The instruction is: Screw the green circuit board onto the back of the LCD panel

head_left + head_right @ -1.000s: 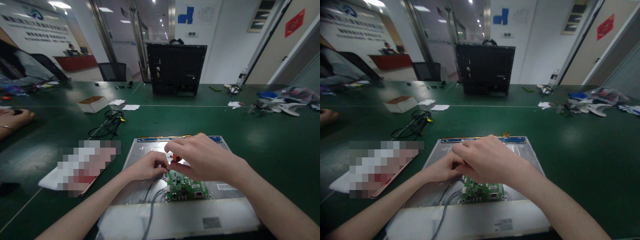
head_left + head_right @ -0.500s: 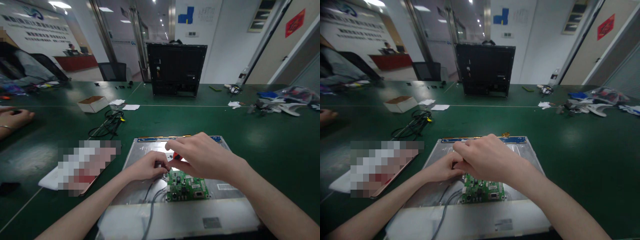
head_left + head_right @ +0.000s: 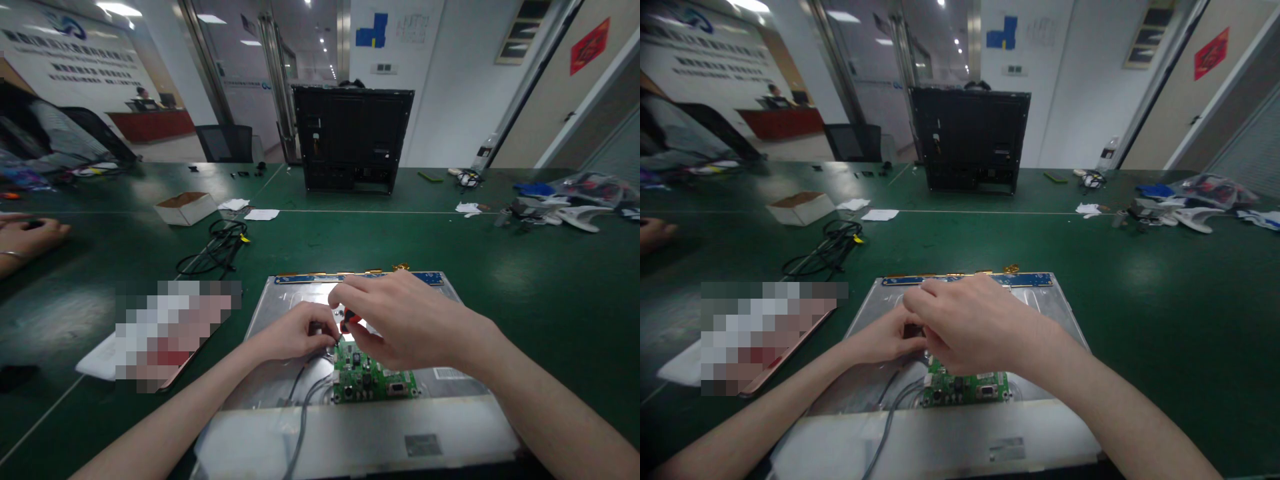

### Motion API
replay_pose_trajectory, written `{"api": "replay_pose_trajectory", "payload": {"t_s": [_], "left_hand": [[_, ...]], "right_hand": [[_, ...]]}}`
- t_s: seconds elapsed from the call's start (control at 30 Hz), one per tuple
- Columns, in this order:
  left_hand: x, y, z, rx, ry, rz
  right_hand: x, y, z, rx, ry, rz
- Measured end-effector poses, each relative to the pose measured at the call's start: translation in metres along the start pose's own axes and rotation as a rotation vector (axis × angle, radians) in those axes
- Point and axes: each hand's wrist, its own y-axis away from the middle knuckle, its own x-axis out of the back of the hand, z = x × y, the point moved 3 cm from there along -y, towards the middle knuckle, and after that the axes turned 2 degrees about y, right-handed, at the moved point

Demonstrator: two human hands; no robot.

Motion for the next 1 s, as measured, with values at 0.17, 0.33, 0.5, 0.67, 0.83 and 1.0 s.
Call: {"api": "replay_pose_trajectory", "payload": {"t_s": [0.17,0.33,0.5,0.67,0.83,1.0], "left_hand": [[-0.0001,-0.0001,-0.002,-0.005,0.005,0.004],[-0.0002,-0.0013,-0.0039,-0.009,0.022,-0.01],[-0.001,-0.0012,-0.0028,-0.01,0.036,-0.016],[-0.0008,-0.0006,-0.0008,-0.007,0.046,-0.005],[-0.0003,-0.0006,-0.0011,0.001,0.046,-0.008],[0.0004,-0.0015,-0.0042,0.013,0.046,-0.015]], "right_hand": [[-0.0008,-0.0022,0.0006,-0.042,0.042,0.012],[-0.0026,-0.0029,0.002,-0.046,0.049,0.019],[-0.0001,-0.001,0.0005,-0.02,0.038,0.018],[0.0007,0.0,-0.0004,-0.006,0.017,0.006],[-0.0008,-0.0013,0.0004,-0.018,0.035,0.03],[-0.0027,-0.0023,0.0026,-0.03,0.056,0.04]]}}
